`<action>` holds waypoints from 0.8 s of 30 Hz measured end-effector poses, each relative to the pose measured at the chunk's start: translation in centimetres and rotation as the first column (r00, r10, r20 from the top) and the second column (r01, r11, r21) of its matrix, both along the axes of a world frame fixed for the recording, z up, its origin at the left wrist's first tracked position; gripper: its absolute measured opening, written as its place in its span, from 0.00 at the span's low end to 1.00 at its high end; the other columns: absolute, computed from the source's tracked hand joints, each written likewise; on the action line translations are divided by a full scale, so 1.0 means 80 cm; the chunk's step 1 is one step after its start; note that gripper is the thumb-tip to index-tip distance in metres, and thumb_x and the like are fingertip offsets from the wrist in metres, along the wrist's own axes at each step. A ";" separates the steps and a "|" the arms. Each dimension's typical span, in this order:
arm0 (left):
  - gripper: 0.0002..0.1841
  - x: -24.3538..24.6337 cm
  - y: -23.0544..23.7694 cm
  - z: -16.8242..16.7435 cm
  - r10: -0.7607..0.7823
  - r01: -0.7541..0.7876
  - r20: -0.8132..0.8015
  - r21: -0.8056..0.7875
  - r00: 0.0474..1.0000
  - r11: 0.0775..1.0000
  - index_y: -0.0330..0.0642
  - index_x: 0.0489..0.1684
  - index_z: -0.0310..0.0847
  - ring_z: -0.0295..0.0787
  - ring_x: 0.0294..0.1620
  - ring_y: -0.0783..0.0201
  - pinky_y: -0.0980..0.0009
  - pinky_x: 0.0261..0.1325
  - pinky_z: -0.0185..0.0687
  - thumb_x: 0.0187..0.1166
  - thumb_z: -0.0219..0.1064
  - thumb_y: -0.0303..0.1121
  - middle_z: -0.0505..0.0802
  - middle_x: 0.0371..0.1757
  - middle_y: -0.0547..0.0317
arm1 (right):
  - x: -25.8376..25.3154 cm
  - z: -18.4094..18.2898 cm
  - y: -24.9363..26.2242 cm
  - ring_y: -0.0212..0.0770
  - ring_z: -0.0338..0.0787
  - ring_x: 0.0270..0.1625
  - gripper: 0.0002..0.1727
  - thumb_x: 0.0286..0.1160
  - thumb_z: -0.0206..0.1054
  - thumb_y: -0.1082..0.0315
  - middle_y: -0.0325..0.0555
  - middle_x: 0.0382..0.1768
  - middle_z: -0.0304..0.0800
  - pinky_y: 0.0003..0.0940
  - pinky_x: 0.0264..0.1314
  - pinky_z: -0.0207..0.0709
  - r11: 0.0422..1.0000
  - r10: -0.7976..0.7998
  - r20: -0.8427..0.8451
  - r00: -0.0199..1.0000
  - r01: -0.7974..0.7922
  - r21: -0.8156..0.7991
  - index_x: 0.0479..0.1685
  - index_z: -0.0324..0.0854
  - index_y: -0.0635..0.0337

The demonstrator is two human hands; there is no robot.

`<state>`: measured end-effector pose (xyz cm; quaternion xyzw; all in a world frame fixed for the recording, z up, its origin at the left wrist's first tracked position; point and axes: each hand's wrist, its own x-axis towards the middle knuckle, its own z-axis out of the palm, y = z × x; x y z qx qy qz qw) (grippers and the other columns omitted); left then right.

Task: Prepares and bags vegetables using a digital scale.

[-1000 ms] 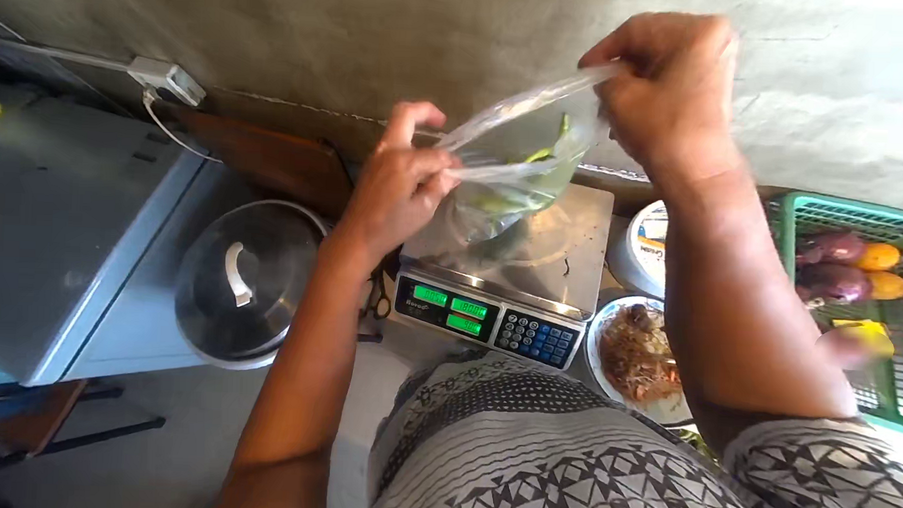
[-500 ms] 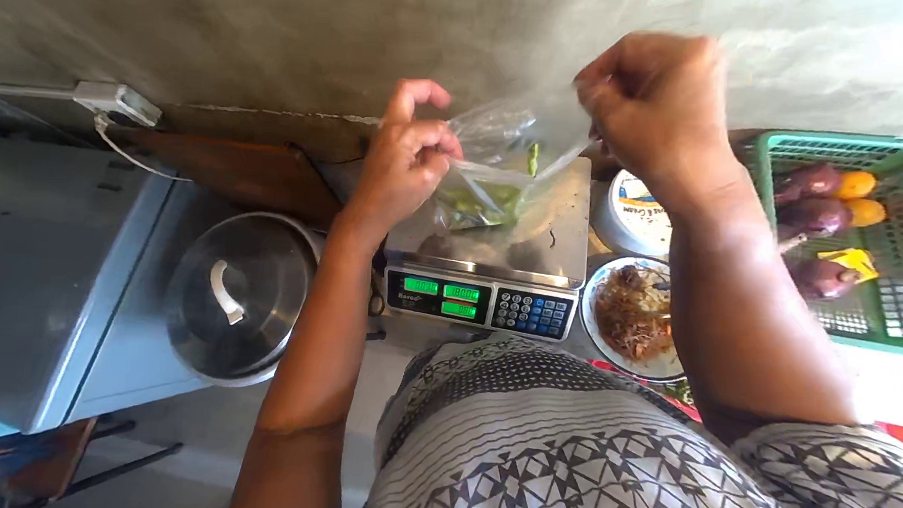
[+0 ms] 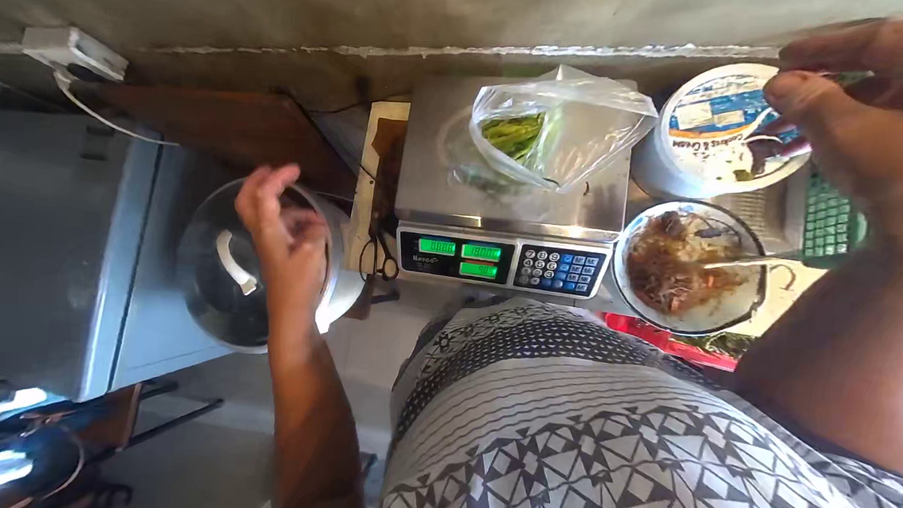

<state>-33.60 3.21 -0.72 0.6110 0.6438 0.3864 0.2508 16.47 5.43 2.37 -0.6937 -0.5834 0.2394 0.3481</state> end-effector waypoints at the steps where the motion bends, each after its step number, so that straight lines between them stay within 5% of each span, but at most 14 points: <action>1: 0.35 -0.007 -0.010 -0.010 0.053 -0.052 0.026 -0.028 0.998 0.998 0.55 0.84 0.65 0.85 0.46 0.69 0.69 0.41 0.86 0.71 0.60 0.23 0.64 0.86 0.57 | -0.001 0.000 -0.003 0.21 0.84 0.33 0.27 0.83 0.64 0.44 0.38 0.52 0.86 0.24 0.38 0.83 1.000 -0.009 -0.009 1.000 0.009 0.004 0.71 0.79 0.50; 6: 0.30 0.005 -0.022 -0.023 0.125 -0.115 0.131 -0.077 0.984 0.990 0.54 0.80 0.69 0.85 0.44 0.70 0.69 0.43 0.86 0.74 0.62 0.24 0.70 0.81 0.59 | -0.020 0.007 -0.009 0.18 0.85 0.38 0.21 0.84 0.65 0.48 0.28 0.46 0.87 0.20 0.43 0.83 0.987 0.064 -0.094 0.993 -0.049 0.150 0.64 0.82 0.51; 8: 0.27 0.028 -0.015 -0.017 0.041 -0.032 0.162 -0.059 0.986 0.998 0.51 0.82 0.68 0.86 0.47 0.70 0.70 0.45 0.86 0.81 0.63 0.33 0.71 0.80 0.56 | -0.046 0.019 -0.013 0.20 0.89 0.41 0.16 0.85 0.65 0.52 0.25 0.44 0.89 0.22 0.47 0.87 0.958 0.205 -0.162 0.965 -0.164 0.236 0.59 0.84 0.52; 11: 0.29 0.072 0.012 -0.008 -0.123 0.121 0.147 0.018 0.982 0.992 0.41 0.81 0.67 0.88 0.50 0.61 0.65 0.45 0.90 0.85 0.64 0.46 0.74 0.78 0.43 | -0.110 0.039 -0.018 0.26 0.92 0.45 0.13 0.85 0.63 0.61 0.35 0.46 0.93 0.28 0.54 0.90 0.885 0.422 -0.128 0.897 -0.378 0.273 0.56 0.87 0.59; 13: 0.32 0.111 0.032 0.004 -0.209 0.204 0.116 0.053 0.971 0.978 0.38 0.81 0.67 0.87 0.48 0.61 0.66 0.43 0.88 0.84 0.64 0.49 0.76 0.73 0.41 | -0.146 0.039 -0.008 0.24 0.88 0.43 0.14 0.86 0.61 0.62 0.39 0.47 0.92 0.25 0.50 0.85 0.860 0.476 0.019 0.879 -0.470 0.197 0.54 0.89 0.58; 18: 0.40 0.193 0.089 0.024 -0.284 0.295 -0.087 0.182 0.955 0.938 0.34 0.79 0.71 0.82 0.47 0.60 0.67 0.44 0.80 0.74 0.72 0.56 0.81 0.64 0.41 | -0.189 0.005 0.036 0.34 0.88 0.47 0.13 0.87 0.57 0.70 0.44 0.45 0.90 0.35 0.55 0.81 0.880 0.456 0.115 0.883 -0.466 0.094 0.50 0.90 0.59; 21: 0.28 0.220 0.111 0.030 -0.280 0.305 -0.289 0.045 0.915 0.951 0.39 0.70 0.78 0.89 0.58 0.53 0.55 0.59 0.85 0.76 0.69 0.47 0.89 0.60 0.46 | -0.189 0.000 0.034 0.40 0.91 0.46 0.12 0.86 0.56 0.73 0.48 0.43 0.91 0.43 0.55 0.84 0.918 0.396 0.097 0.913 -0.392 -0.061 0.48 0.87 0.61; 24: 0.12 0.230 0.113 0.030 -0.309 0.316 -0.398 -0.050 0.864 0.947 0.39 0.52 0.88 0.91 0.52 0.52 0.51 0.54 0.84 0.80 0.61 0.31 0.94 0.47 0.49 | -0.177 -0.007 0.021 0.40 0.96 0.47 0.14 0.87 0.54 0.73 0.47 0.46 0.95 0.45 0.58 0.88 0.914 0.331 -0.004 0.944 -0.322 -0.247 0.50 0.89 0.58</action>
